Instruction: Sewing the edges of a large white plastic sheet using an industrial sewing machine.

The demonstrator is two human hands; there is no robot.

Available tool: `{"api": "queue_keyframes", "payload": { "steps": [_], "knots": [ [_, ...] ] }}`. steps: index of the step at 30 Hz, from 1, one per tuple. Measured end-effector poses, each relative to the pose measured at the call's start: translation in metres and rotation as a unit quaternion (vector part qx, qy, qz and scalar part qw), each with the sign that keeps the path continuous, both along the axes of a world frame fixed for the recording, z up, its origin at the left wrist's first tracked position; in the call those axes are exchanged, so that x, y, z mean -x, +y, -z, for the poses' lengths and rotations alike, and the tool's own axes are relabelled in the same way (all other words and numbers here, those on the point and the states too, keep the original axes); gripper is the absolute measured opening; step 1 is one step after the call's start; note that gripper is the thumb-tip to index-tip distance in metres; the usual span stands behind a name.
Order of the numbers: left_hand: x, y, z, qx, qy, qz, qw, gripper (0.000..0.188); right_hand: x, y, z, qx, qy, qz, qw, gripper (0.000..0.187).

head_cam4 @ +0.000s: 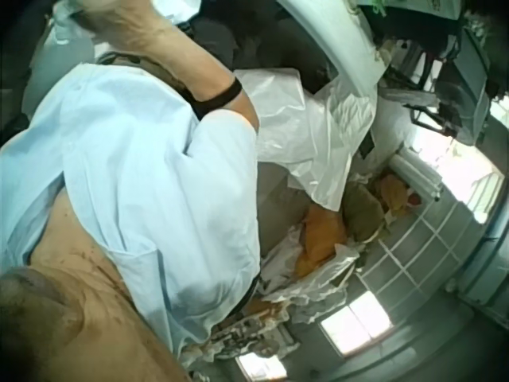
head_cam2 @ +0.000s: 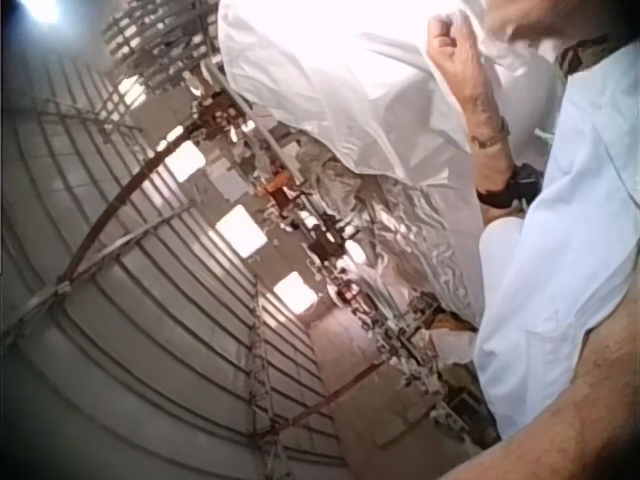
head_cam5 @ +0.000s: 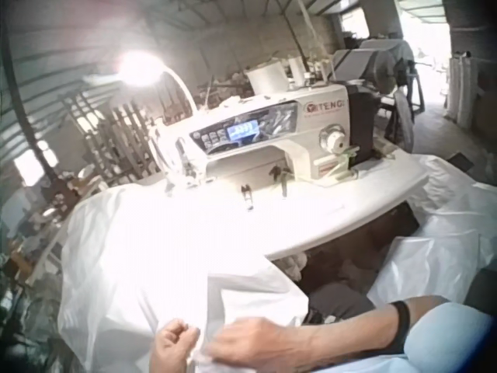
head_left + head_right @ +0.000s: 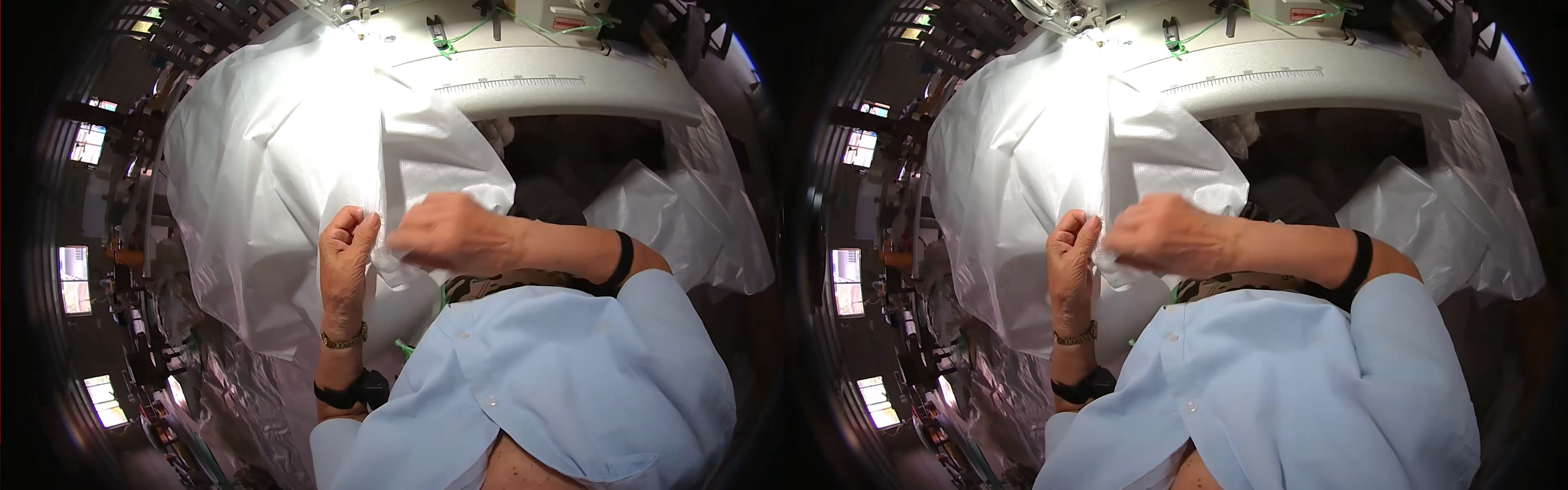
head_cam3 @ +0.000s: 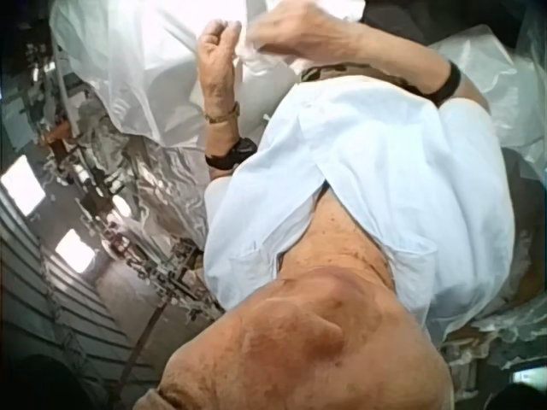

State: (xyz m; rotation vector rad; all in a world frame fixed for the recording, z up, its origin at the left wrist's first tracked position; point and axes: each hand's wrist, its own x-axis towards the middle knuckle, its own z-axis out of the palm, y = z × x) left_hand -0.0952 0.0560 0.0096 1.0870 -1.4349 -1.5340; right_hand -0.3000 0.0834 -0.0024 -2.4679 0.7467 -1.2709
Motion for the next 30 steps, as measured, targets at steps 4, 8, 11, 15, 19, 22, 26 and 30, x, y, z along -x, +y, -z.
{"api": "queue_keyframes", "payload": {
  "steps": [4, 8, 11, 15, 19, 22, 26, 30],
  "knots": [
    [0.004, -0.001, -0.001, -0.027, 0.044, -0.034, 0.998, 0.01, 0.066, -0.001, 0.029, 0.0, -0.014, 0.323, 0.946, 0.03],
    [0.003, -0.002, 0.0, -0.011, 0.043, -0.033, 0.998, 0.009, 0.098, 0.008, 0.068, -0.19, 0.054, 0.411, 0.89, 0.026],
    [0.007, -0.002, -0.002, 0.007, 0.034, -0.034, 0.999, 0.01, 0.095, 0.012, 0.075, -0.316, 0.024, 0.307, 0.897, 0.023],
    [0.009, -0.001, -0.011, 0.041, -0.026, -0.04, 0.998, 0.011, 0.074, 0.016, 0.03, -0.34, -0.077, 0.155, 0.924, 0.025],
    [0.009, 0.0, -0.013, 0.083, -0.055, -0.021, 0.995, 0.013, 0.054, 0.017, -0.012, -0.323, -0.06, 0.02, 0.944, 0.026],
    [0.016, 0.002, -0.021, 0.091, -0.071, 0.0, 0.993, 0.011, 0.04, 0.008, -0.023, -0.297, -0.01, -0.008, 0.955, 0.026],
    [0.016, 0.004, -0.021, 0.111, -0.122, 0.024, 0.986, 0.01, 0.019, 0.004, -0.031, -0.273, 0.031, -0.066, 0.959, 0.025],
    [0.016, 0.002, -0.014, 0.105, -0.087, 0.032, 0.99, 0.007, 0.005, 0.004, -0.027, -0.268, 0.062, -0.083, 0.958, 0.025]
  ]
}}
